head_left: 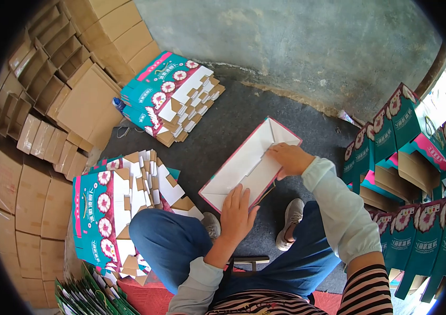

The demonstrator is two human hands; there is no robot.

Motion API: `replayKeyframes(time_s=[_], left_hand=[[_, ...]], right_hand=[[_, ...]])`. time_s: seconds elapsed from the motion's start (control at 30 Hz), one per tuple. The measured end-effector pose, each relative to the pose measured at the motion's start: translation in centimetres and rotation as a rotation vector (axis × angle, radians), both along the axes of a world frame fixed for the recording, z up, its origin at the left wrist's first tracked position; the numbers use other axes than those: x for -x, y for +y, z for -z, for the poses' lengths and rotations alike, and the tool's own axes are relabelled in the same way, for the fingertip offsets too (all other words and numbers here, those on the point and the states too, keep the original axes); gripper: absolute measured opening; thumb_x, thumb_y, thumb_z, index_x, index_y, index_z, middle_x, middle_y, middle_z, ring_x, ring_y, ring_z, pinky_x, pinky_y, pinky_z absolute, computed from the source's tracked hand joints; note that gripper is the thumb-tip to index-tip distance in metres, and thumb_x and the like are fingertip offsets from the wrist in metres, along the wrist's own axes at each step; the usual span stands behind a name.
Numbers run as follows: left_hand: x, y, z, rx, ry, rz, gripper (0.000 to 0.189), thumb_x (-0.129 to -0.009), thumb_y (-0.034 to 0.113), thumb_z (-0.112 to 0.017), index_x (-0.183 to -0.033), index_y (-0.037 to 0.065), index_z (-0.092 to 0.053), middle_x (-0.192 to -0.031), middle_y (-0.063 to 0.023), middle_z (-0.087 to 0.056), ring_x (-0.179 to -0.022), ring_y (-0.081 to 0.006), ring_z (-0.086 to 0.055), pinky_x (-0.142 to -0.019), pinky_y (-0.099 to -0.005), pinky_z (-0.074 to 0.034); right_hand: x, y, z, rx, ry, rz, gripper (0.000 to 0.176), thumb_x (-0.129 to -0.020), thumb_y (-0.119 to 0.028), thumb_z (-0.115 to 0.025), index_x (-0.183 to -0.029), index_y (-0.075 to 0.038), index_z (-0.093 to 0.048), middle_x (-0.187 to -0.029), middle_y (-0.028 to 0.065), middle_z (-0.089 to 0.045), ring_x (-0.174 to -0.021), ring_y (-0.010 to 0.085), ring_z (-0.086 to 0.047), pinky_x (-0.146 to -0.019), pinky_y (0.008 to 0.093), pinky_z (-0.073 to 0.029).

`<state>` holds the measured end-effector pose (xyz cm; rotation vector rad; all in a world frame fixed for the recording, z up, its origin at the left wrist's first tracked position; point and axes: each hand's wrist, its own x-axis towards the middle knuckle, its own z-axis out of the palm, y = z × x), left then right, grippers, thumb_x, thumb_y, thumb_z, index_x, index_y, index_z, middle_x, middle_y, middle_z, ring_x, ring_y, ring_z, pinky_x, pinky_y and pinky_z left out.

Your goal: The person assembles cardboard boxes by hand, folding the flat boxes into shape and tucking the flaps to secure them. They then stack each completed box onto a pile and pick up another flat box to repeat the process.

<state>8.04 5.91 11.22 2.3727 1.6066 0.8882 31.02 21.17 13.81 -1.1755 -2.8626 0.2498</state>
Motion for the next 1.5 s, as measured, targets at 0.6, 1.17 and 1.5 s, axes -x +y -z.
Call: replayKeyframes(time_s=[0.6,1.17,1.5], left_hand=[[10.3,4.5,2.7,1.294,-1.481,-0.566,0.075,-0.083,0.07,-0.038,-0.134,0.014,-0.047,-0.124,-0.0165,-0.051,-0.117,-0.035,-0.048,-0.099,-0.0628,-0.03],[11.4,1.8,5.7,0.423,-1.373,-0.526,0.049,-0.098,0.049,-0.036,-0.117,0.006,-0.051,-0.108,-0.0082,-0.058,-0.095,-0.0181,-0.059,-0.078,-0.0333,-0.05],[9.4,-2.0,7.1,0.496,-1.321,-0.441,0.042,-0.097,0.032,-0.042,-0.125,0.002,-0.051,-0.109,-0.0081,-0.061,-0.091,-0.0165,-0.062,-0.075,-0.026,-0.049]], right_hand=[[-2.8,6.5,0.0,0.614,0.658,0.855,0.098,-0.082,-0.081,-0.027,-0.132,-0.001,-0.051,-0.131,0.0218,-0.051,-0.121,0.0329,-0.047,-0.104,0.0414,-0.032],[-7.3,3.7,1.4,0.724,1.002,0.638,0.059,-0.092,-0.054,-0.045,-0.132,-0.011,-0.049,-0.127,0.0086,-0.056,-0.112,0.0234,-0.055,-0.094,0.041,-0.044],[-8.5,4.0,5.5,1.118,0.992,0.551,0.037,-0.091,-0.034,-0.058,-0.122,-0.014,-0.059,-0.118,0.0033,-0.061,-0.105,0.0181,-0.058,-0.089,0.0352,-0.047]])
